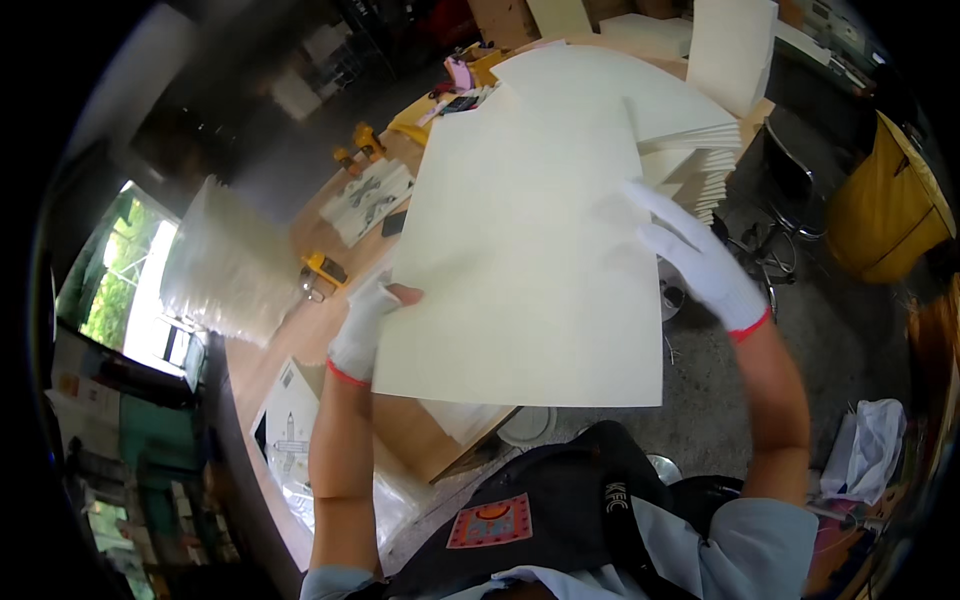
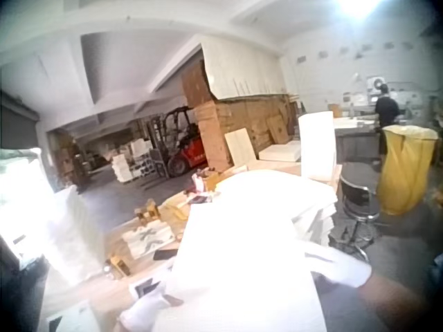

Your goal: The person repeatedly picks up stacks of white paper from a table and places them into clear plastic packaging bags. They then seal the bags and set them aside on the table. The process is repeated continuously throughout the clip.

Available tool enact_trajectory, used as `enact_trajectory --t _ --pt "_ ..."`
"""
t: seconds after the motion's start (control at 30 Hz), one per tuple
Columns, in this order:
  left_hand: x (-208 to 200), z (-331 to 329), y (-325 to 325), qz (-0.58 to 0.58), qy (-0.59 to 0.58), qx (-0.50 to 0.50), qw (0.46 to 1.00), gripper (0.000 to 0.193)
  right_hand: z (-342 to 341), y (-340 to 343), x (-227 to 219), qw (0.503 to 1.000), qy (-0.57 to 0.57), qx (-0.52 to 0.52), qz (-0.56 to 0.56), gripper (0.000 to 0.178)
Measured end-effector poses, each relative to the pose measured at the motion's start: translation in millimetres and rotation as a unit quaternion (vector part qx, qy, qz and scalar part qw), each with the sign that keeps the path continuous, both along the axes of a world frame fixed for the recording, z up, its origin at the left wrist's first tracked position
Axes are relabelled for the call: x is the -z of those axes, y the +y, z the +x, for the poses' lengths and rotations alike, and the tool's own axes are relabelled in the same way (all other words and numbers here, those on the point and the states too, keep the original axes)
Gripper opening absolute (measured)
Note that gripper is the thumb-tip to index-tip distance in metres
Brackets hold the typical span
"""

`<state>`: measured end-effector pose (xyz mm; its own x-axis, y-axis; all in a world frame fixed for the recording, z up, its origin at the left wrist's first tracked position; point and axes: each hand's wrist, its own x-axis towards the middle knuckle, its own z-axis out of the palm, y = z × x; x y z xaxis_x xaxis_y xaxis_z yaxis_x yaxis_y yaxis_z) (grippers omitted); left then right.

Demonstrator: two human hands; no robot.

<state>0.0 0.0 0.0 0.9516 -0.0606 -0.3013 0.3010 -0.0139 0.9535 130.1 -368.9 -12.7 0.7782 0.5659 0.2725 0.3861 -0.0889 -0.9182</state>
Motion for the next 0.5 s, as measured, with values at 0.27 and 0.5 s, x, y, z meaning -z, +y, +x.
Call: enact_trajectory --t 0.27,0.5 --pt "56.3 -54.0 -170.8 0.545 -0.31 -0.071 0.776 0.088 -97.9 86.8 53.2 0.996 0.055 0.056 0.032 0.031" --pt "91.6 -61.4 -65.9 0.68 -0.265 -0.272 0.627 0.055 -101.2 29.9 78.5 0.935 -0.274 -0.011 -0.225 0.025"
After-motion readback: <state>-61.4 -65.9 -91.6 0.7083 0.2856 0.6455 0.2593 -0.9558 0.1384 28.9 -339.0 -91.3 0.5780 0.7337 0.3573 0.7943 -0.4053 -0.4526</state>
